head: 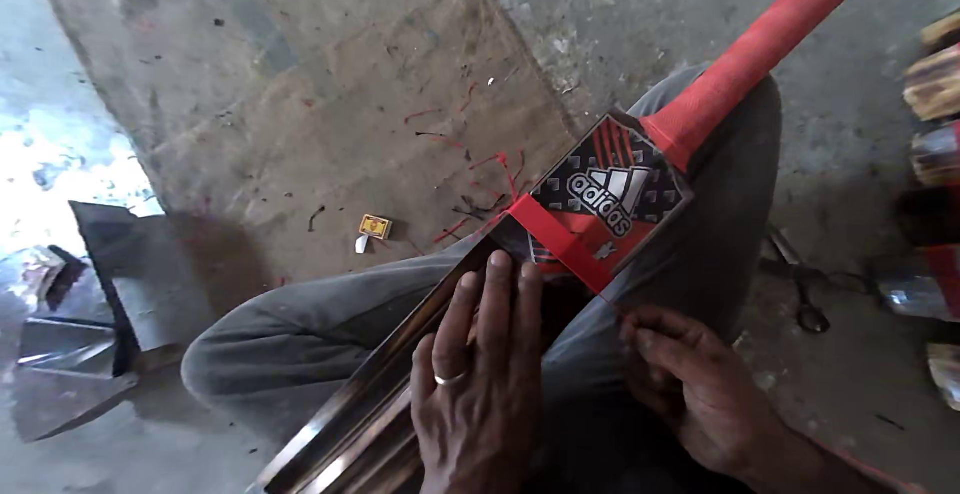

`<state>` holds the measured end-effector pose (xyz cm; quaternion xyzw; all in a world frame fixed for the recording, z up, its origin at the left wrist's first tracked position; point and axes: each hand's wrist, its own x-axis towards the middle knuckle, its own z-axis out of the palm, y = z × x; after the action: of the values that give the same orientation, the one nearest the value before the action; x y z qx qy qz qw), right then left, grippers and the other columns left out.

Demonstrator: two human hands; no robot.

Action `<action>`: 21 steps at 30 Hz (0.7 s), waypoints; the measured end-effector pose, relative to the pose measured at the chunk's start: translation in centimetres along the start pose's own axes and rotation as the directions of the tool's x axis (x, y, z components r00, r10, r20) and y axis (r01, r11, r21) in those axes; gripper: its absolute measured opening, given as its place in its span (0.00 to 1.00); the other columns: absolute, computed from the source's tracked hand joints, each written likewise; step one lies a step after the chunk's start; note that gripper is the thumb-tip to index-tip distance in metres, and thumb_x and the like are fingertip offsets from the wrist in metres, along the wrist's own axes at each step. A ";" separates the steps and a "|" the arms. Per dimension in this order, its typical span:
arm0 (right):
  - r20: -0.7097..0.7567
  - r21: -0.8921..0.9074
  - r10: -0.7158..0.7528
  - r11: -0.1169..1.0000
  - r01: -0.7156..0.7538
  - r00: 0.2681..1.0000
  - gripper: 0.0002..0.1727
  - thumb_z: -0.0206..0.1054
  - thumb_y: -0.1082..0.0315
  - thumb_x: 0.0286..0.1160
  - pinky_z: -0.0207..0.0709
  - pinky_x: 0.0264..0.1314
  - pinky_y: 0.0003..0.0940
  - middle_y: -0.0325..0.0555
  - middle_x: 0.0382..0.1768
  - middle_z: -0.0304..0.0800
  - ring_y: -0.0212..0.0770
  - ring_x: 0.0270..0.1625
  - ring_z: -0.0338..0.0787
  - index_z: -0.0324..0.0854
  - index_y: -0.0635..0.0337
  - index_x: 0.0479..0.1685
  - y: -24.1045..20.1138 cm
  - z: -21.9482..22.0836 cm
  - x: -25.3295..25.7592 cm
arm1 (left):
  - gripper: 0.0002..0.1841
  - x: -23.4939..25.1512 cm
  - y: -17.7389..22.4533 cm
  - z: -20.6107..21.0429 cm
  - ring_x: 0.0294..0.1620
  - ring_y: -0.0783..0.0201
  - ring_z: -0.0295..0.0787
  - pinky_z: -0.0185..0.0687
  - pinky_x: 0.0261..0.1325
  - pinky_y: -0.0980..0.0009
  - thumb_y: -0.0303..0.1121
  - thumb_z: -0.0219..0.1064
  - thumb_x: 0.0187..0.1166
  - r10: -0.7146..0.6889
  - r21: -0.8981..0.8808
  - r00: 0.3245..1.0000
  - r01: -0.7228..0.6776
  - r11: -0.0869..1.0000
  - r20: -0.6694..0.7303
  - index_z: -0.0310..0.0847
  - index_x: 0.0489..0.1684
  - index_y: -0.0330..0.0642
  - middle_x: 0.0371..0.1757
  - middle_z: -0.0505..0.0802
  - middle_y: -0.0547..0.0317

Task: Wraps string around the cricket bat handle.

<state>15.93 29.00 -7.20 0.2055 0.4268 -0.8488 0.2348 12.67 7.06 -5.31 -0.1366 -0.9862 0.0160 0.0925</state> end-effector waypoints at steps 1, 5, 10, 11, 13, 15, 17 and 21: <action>0.006 0.013 0.008 1.000 -0.008 1.000 0.10 0.63 0.64 0.84 0.65 0.19 0.21 0.37 0.22 0.73 0.26 0.18 0.68 0.89 0.53 0.52 0.2 -0.2 0.0 | 0.40 0.2 -0.1 -0.2 0.87 0.57 0.66 0.73 0.67 0.54 0.55 0.68 0.77 0.006 -0.005 1.000 -0.006 1.000 0.003 0.59 0.92 0.67 0.93 0.63 0.69; 0.029 0.039 0.069 0.997 -0.070 0.997 0.11 0.62 0.62 0.85 0.67 0.21 0.23 0.36 0.19 0.70 0.28 0.18 0.69 0.88 0.53 0.53 1.1 -1.1 1.0 | 0.37 0.9 -0.4 -0.7 0.85 0.51 0.67 0.74 0.68 0.50 0.58 0.69 0.76 0.047 -0.032 0.999 -0.046 0.998 0.024 0.62 0.89 0.79 0.93 0.63 0.62; 0.066 0.096 0.038 0.994 -0.044 0.997 0.10 0.62 0.63 0.86 0.64 0.20 0.22 0.35 0.18 0.67 0.27 0.17 0.66 0.87 0.53 0.53 1.2 -1.0 1.4 | 0.33 1.6 -1.1 -1.3 0.82 0.50 0.70 0.77 0.63 0.51 0.57 0.69 0.76 0.076 -0.085 0.996 -0.072 0.994 0.043 0.65 0.84 0.89 0.91 0.66 0.61; 0.090 0.091 0.027 0.995 -0.035 0.996 0.10 0.61 0.63 0.86 0.64 0.20 0.22 0.35 0.18 0.67 0.27 0.17 0.67 0.86 0.53 0.53 1.0 -0.9 1.3 | 0.33 1.9 -1.4 -1.5 0.82 0.49 0.71 0.78 0.62 0.50 0.56 0.69 0.76 0.087 -0.109 0.994 -0.081 0.991 0.059 0.65 0.84 0.89 0.91 0.66 0.60; 0.137 0.069 0.001 0.998 -0.011 0.991 0.10 0.61 0.63 0.87 0.65 0.21 0.22 0.35 0.20 0.69 0.27 0.18 0.67 0.87 0.53 0.54 0.4 -0.3 1.3 | 0.34 2.7 -2.3 -2.6 0.81 0.46 0.72 0.80 0.61 0.46 0.52 0.69 0.75 0.130 -0.203 0.986 -0.106 0.973 0.109 0.66 0.84 0.88 0.90 0.68 0.59; 0.174 0.041 -0.040 0.999 0.033 0.984 0.10 0.61 0.63 0.87 0.65 0.22 0.22 0.36 0.21 0.71 0.26 0.19 0.68 0.88 0.53 0.53 -0.5 0.7 1.2 | 0.37 3.5 -3.4 -4.2 0.80 0.46 0.73 0.83 0.58 0.45 0.46 0.69 0.72 0.185 -0.333 0.965 -0.116 0.936 0.184 0.63 0.85 0.88 0.89 0.69 0.61; 0.205 -0.014 -0.097 0.995 0.102 0.974 0.10 0.61 0.64 0.87 0.65 0.21 0.22 0.37 0.22 0.72 0.27 0.19 0.68 0.88 0.54 0.52 -1.4 1.6 1.0 | 0.40 4.1 -4.2 -5.3 0.77 0.51 0.76 0.86 0.52 0.49 0.45 0.68 0.69 0.226 -0.415 0.943 -0.109 0.903 0.245 0.60 0.87 0.89 0.87 0.70 0.63; 0.192 -0.300 -0.272 0.899 0.320 0.943 0.12 0.58 0.64 0.89 0.67 0.20 0.21 0.38 0.23 0.76 0.27 0.19 0.70 0.88 0.53 0.55 -2.9 2.0 -0.1 | 0.39 3.9 -3.8 -4.4 0.75 0.53 0.78 0.88 0.49 0.49 0.46 0.70 0.70 0.195 -0.448 0.951 -0.071 0.891 0.238 0.61 0.86 0.89 0.87 0.71 0.65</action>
<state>14.04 28.87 -4.20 0.0339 0.5695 -0.8048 0.1639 8.76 4.50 -0.12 -0.2180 -0.9561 -0.1788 -0.0802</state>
